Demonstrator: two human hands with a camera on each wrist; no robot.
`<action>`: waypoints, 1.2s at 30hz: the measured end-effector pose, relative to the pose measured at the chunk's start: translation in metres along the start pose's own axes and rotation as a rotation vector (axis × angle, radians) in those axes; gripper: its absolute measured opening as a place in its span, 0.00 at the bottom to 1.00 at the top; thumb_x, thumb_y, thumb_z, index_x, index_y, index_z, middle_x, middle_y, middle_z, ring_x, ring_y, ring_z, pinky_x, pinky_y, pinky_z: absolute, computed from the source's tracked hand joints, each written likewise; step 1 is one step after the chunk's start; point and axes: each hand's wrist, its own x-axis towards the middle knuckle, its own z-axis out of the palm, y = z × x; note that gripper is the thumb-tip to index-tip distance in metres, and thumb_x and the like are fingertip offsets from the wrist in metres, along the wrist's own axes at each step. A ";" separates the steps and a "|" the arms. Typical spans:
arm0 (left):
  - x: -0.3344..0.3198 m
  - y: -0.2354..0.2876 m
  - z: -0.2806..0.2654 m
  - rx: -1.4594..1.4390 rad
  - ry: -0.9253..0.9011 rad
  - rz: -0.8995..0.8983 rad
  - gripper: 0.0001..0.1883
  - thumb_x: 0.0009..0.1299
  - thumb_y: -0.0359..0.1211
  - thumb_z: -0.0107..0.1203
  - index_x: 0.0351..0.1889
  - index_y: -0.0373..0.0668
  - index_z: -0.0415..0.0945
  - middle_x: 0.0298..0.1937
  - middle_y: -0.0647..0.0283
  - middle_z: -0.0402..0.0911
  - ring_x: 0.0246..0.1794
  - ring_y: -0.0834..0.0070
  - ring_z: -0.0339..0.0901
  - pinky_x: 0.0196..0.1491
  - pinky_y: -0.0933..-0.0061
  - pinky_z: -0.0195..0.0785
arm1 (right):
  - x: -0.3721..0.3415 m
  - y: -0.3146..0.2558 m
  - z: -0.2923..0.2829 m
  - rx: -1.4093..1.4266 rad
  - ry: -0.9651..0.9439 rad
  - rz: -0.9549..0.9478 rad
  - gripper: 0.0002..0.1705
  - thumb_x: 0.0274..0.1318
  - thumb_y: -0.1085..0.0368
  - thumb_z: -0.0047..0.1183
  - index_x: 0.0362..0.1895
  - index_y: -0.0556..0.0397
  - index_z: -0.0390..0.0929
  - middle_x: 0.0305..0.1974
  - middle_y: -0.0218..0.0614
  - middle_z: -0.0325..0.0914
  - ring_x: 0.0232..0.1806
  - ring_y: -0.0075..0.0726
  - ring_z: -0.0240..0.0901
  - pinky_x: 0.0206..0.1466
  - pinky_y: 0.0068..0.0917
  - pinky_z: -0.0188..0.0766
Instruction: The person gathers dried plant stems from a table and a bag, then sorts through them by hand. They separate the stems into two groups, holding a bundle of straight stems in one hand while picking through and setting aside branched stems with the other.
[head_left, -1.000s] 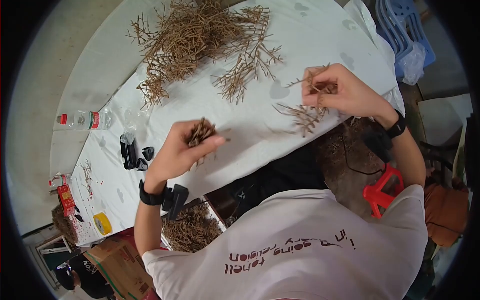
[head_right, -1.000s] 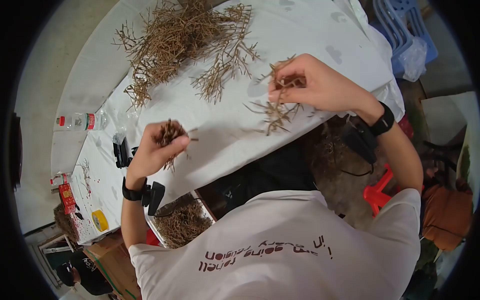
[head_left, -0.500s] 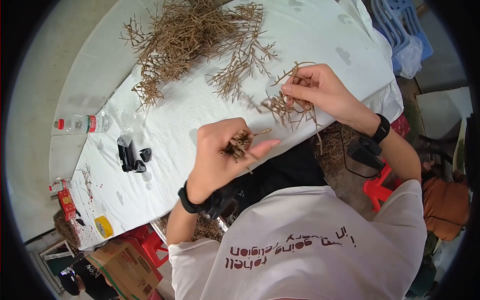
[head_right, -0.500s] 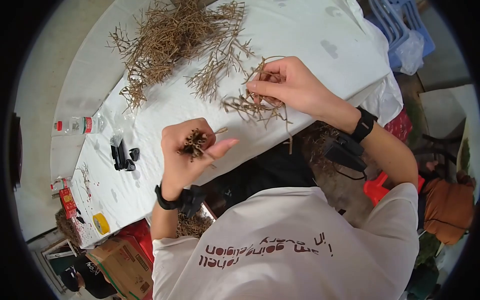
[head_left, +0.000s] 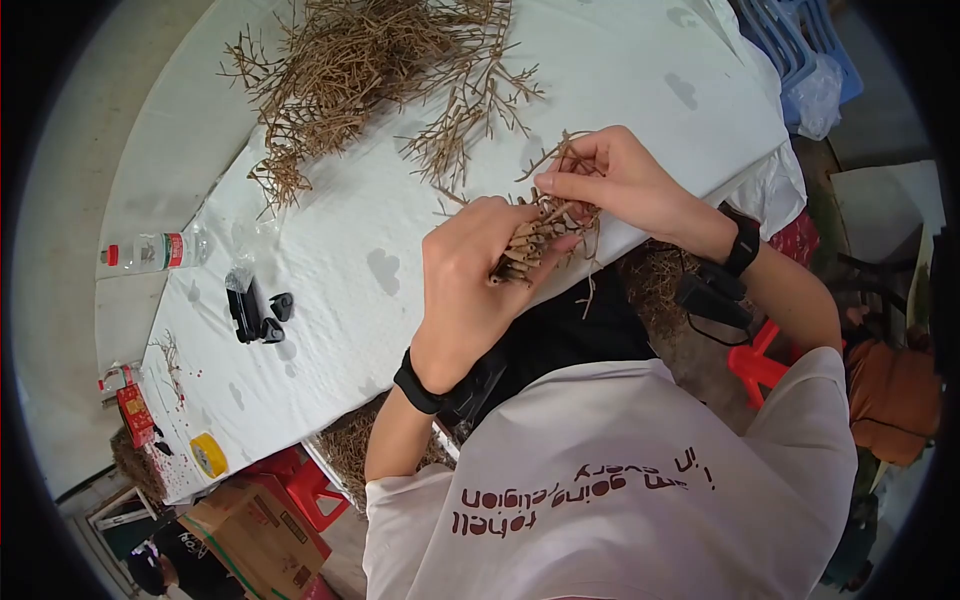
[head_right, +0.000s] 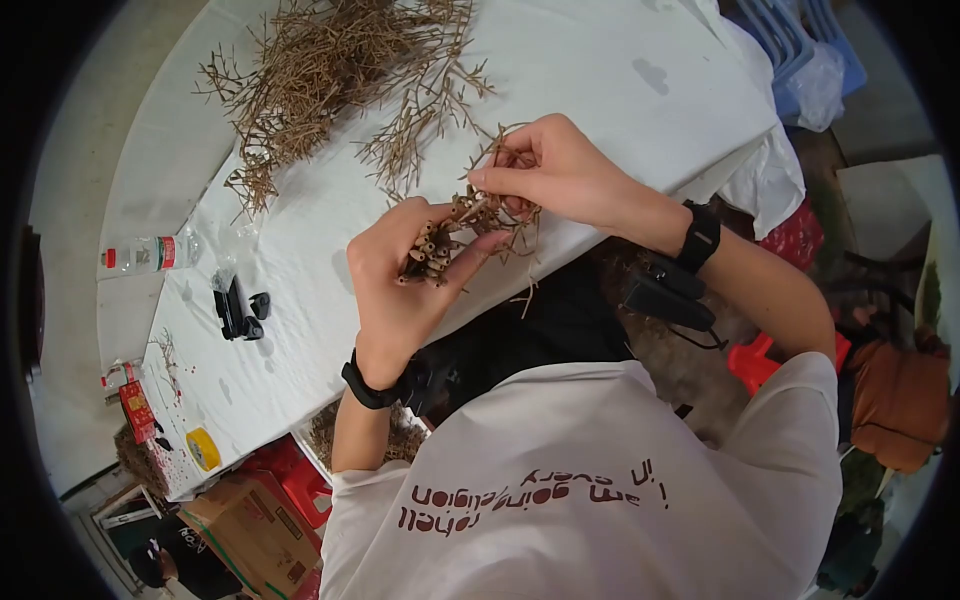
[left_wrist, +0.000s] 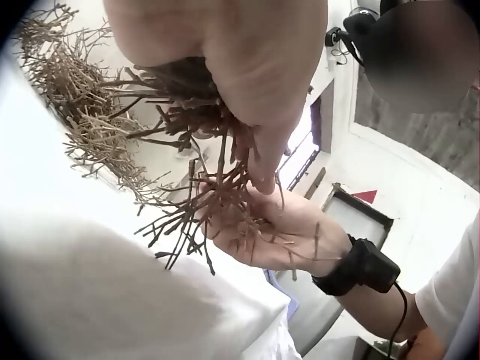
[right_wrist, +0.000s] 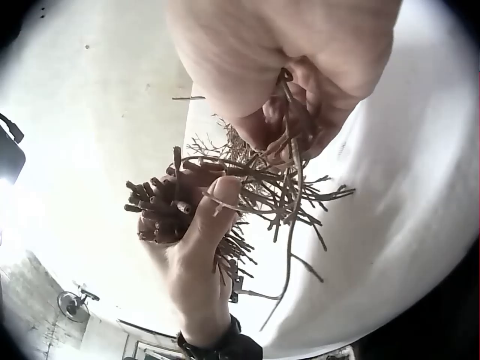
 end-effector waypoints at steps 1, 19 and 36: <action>0.001 0.001 -0.002 0.016 -0.022 -0.003 0.15 0.54 0.25 0.74 0.37 0.36 0.81 0.27 0.60 0.80 0.28 0.66 0.79 0.31 0.72 0.71 | 0.000 0.000 -0.001 0.000 0.004 0.000 0.10 0.67 0.65 0.60 0.36 0.60 0.82 0.25 0.26 0.78 0.25 0.15 0.71 0.27 0.17 0.66; -0.008 -0.010 -0.005 -0.421 -0.114 -0.509 0.09 0.64 0.22 0.65 0.41 0.32 0.78 0.32 0.62 0.84 0.31 0.87 0.75 0.36 0.81 0.70 | 0.003 -0.016 -0.014 -0.124 -0.064 0.027 0.12 0.67 0.64 0.60 0.36 0.62 0.82 0.25 0.29 0.80 0.23 0.16 0.69 0.26 0.18 0.65; 0.001 -0.009 -0.023 -0.204 -0.325 -0.496 0.10 0.66 0.27 0.67 0.36 0.30 0.78 0.24 0.50 0.79 0.23 0.66 0.72 0.34 0.68 0.69 | -0.002 -0.007 -0.003 -0.052 -0.144 -0.222 0.10 0.63 0.67 0.63 0.44 0.61 0.81 0.28 0.26 0.77 0.28 0.14 0.68 0.32 0.17 0.66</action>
